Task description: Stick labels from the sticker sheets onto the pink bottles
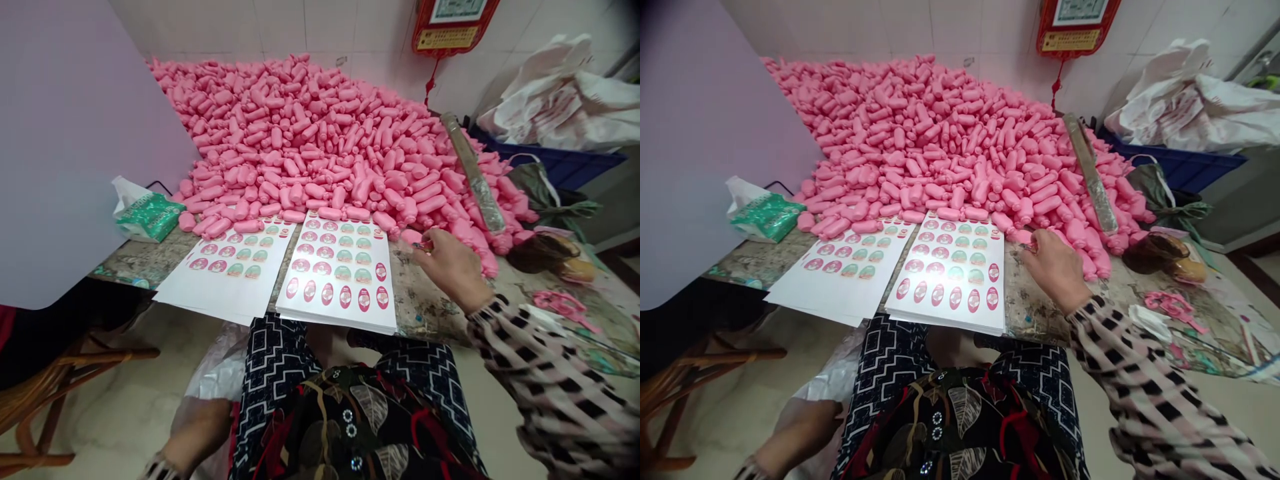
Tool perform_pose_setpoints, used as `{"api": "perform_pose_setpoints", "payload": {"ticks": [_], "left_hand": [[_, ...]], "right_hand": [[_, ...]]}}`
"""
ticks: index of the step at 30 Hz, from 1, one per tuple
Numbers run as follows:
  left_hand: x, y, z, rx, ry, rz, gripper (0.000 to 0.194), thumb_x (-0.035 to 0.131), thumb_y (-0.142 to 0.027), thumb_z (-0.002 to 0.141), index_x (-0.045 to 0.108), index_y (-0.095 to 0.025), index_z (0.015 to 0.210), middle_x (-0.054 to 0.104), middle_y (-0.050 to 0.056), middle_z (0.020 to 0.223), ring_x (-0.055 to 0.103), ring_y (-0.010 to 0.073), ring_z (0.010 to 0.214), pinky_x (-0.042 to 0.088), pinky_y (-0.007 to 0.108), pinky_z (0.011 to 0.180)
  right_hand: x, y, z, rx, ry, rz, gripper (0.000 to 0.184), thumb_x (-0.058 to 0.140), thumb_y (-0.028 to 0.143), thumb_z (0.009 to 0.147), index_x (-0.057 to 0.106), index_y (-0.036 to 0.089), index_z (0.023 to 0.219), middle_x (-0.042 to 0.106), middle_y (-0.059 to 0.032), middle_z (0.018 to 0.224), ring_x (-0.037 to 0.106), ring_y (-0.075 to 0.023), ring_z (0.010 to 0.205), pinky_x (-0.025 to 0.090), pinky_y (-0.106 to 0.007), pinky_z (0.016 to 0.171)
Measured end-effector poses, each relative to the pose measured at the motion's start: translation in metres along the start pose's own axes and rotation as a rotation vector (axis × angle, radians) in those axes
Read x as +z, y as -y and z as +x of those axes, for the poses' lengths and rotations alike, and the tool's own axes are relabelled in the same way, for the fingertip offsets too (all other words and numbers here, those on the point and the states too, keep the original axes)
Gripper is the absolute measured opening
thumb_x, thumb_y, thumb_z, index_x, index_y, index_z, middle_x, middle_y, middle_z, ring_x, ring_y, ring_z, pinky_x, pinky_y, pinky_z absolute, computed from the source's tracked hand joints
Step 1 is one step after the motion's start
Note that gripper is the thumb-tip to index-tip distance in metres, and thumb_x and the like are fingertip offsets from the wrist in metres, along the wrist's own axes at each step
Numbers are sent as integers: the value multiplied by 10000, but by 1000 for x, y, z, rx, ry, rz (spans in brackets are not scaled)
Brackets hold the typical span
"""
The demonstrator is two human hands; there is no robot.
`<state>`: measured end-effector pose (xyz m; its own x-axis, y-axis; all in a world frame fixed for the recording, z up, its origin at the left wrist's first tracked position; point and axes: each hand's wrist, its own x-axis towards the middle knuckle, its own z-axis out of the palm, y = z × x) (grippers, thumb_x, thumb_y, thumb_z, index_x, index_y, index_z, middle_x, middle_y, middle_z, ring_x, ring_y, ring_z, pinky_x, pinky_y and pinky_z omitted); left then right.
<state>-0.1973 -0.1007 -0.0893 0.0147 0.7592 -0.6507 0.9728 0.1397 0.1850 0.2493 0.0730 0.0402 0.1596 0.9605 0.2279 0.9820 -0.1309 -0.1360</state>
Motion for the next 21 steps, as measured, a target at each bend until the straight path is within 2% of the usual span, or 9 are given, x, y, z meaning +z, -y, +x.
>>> {"api": "perform_pose_setpoints", "payload": {"ticks": [2, 4, 6, 7, 9, 12, 15, 17, 21], "left_hand": [[-26, -21, -6, 47, 1, -73, 276, 494, -307, 718, 622, -192, 503, 615, 87, 554, 620, 267, 608, 453, 381, 615], [-54, -55, -12, 242, 7, -282, 310, 514, -393, 767, 653, -198, 570, 620, 60, 570, 606, 231, 622, 458, 367, 671], [-78, -98, -16, 372, 37, -645, 270, 560, -433, 773, 691, -221, 876, 680, 48, 800, 620, 212, 773, 470, 342, 749], [-87, -120, -16, 387, 88, -840, 349, 563, -441, 780, 645, -226, 1043, 680, 56, 909, 622, 203, 808, 479, 340, 759], [-96, -159, -11, 431, 190, -1155, 488, 561, -451, 797, 524, -207, 1218, 668, 80, 967, 633, 186, 791, 491, 338, 750], [-99, -199, 2, 500, 350, -1534, 523, 458, -516, 848, 490, -151, 1220, 666, 113, 932, 643, 169, 755, 500, 303, 704], [-98, -213, 14, 509, 666, -1657, 694, 286, -663, 829, 550, -79, 1097, 668, 146, 839, 648, 182, 673, 508, 298, 617], [-96, -214, 17, 516, 807, -1657, 781, 222, -717, 796, 544, -72, 1096, 670, 157, 829, 652, 200, 655, 513, 321, 596], [-91, -210, 21, 541, 764, -1728, 730, 262, -683, 820, 534, -75, 1121, 664, 168, 942, 654, 214, 780, 515, 343, 689]], "right_hand": [[-7, 3, -19, -77, -36, 154, 277, 525, 370, 765, 571, 194, 974, 628, -64, 918, 576, -209, 759, 390, -292, 614], [-9, 11, -41, -234, -49, 344, 214, 533, 313, 764, 570, 198, 941, 619, -50, 881, 574, -179, 742, 415, -279, 628], [-8, 25, -63, -408, -20, 493, 165, 516, 269, 788, 559, 210, 936, 607, -51, 889, 575, -166, 743, 440, -272, 630], [-7, 32, -74, -475, -7, 532, 157, 506, 261, 805, 552, 217, 948, 601, -55, 901, 576, -163, 741, 448, -271, 622], [-6, 44, -91, -581, 8, 555, 152, 493, 248, 832, 542, 228, 975, 593, -63, 919, 579, -164, 753, 459, -273, 615], [-9, 53, -107, -690, 2, 554, 158, 497, 226, 842, 529, 231, 997, 589, -68, 931, 580, -165, 776, 465, -275, 623], [-15, 51, -113, -759, 30, 572, 177, 506, 198, 832, 516, 226, 1007, 585, -65, 940, 576, -157, 785, 463, -268, 626], [-17, 48, -116, -783, 44, 574, 184, 504, 178, 825, 514, 219, 1005, 581, -61, 928, 570, -153, 773, 454, -264, 613], [-16, 48, -120, -780, 78, 624, 186, 512, 171, 818, 526, 211, 999, 574, -52, 882, 554, -149, 725, 437, -265, 584]]}}
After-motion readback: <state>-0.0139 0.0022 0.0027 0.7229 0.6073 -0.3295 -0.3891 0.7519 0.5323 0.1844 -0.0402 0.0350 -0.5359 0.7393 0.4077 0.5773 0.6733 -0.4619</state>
